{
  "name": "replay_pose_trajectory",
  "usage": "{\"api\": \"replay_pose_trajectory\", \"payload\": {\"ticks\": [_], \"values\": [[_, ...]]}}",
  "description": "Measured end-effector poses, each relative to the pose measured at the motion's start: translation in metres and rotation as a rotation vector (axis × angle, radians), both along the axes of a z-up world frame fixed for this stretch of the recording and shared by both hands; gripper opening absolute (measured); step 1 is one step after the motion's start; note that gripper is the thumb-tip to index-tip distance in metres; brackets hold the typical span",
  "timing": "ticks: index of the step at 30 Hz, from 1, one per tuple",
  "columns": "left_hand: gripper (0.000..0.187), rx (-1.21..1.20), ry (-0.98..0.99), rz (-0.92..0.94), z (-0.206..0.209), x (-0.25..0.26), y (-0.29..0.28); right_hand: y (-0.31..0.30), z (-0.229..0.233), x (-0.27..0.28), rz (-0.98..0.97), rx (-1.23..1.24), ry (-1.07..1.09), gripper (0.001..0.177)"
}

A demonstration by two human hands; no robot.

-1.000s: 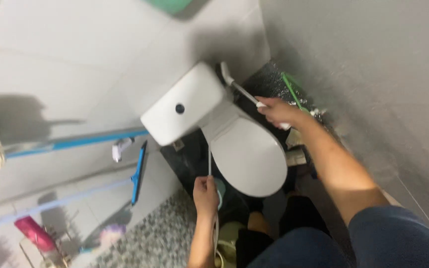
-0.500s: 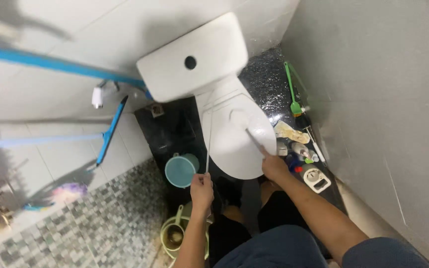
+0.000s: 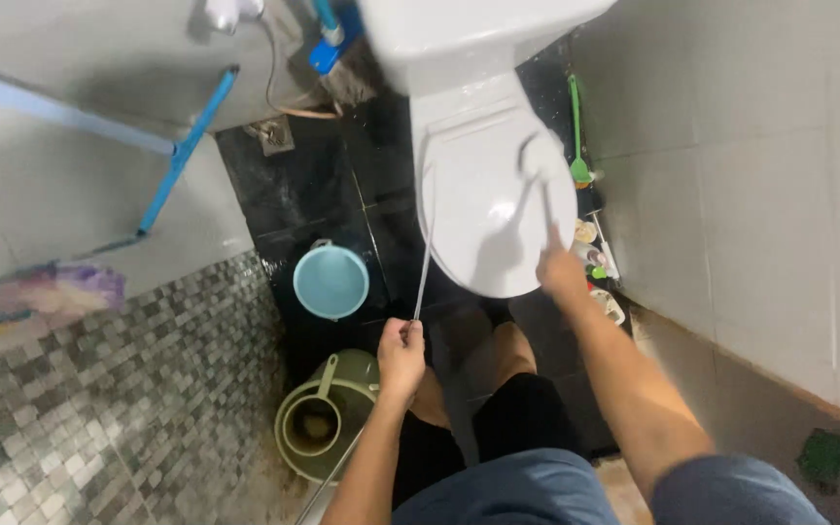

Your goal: Scrubbing the inside and outside of a toilet bowl and tank using a brush and water sprayer.

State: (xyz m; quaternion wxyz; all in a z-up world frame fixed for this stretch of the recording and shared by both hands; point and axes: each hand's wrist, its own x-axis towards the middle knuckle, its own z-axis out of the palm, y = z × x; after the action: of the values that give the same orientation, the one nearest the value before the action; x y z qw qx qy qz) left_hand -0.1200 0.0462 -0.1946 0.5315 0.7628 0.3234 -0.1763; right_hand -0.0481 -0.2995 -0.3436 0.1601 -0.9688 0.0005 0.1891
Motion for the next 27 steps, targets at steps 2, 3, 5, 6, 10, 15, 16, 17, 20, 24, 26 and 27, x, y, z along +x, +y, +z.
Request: {"api": "replay_pose_trajectory", "payload": {"ticks": [2, 3, 5, 6, 10, 15, 16, 17, 20, 24, 26, 27], "values": [[0.024, -0.019, -0.017, -0.001, -0.01, -0.009, 0.022, 0.029, -0.031, 0.007, 0.062, -0.039, 0.048, 0.034], [0.024, -0.027, -0.04, -0.01, -0.015, -0.014, 0.032, 0.042, -0.046, 0.008, 0.115, -0.067, 0.091, 0.027], [0.024, -0.05, -0.049, 0.0, -0.026, -0.021, 0.044, 0.092, 0.041, 0.009, 0.069, -0.075, 0.263, 0.036], [0.025, -0.052, -0.066, 0.009, -0.032, -0.022, 0.05, 0.12, 0.083, 0.015, 0.019, -0.066, 0.424, 0.05], [0.025, -0.058, -0.095, 0.039, -0.046, -0.023, 0.065, 0.097, 0.073, 0.033, -0.12, -0.152, 0.358, 0.055], [0.023, -0.105, -0.205, 0.1, -0.062, -0.004, 0.072, 0.153, 0.115, 0.142, -0.097, -0.33, 0.392, 0.048], [0.023, -0.106, -0.193, 0.122, -0.068, 0.0, 0.073, 0.145, 0.108, 0.164, -0.074, -0.338, 0.402, 0.048], [0.023, -0.123, -0.185, 0.132, -0.072, 0.004, 0.074, 0.136, 0.1, 0.187, -0.008, -0.471, 0.428, 0.041], [0.023, -0.153, -0.132, 0.154, -0.072, 0.012, 0.083, 0.098, 0.063, 0.221, 0.144, -0.671, 0.457, 0.037], [0.024, -0.189, -0.073, 0.145, -0.077, 0.017, 0.092, 0.084, 0.044, 0.207, 0.205, -0.587, 0.326, 0.034], [0.024, -0.185, -0.077, 0.147, -0.081, 0.009, 0.094, 0.092, 0.056, 0.176, 0.219, -0.564, 0.3, 0.034], [0.024, -0.173, -0.086, 0.139, -0.082, 0.004, 0.096, 0.096, 0.062, 0.161, 0.223, -0.531, 0.272, 0.036]]}}
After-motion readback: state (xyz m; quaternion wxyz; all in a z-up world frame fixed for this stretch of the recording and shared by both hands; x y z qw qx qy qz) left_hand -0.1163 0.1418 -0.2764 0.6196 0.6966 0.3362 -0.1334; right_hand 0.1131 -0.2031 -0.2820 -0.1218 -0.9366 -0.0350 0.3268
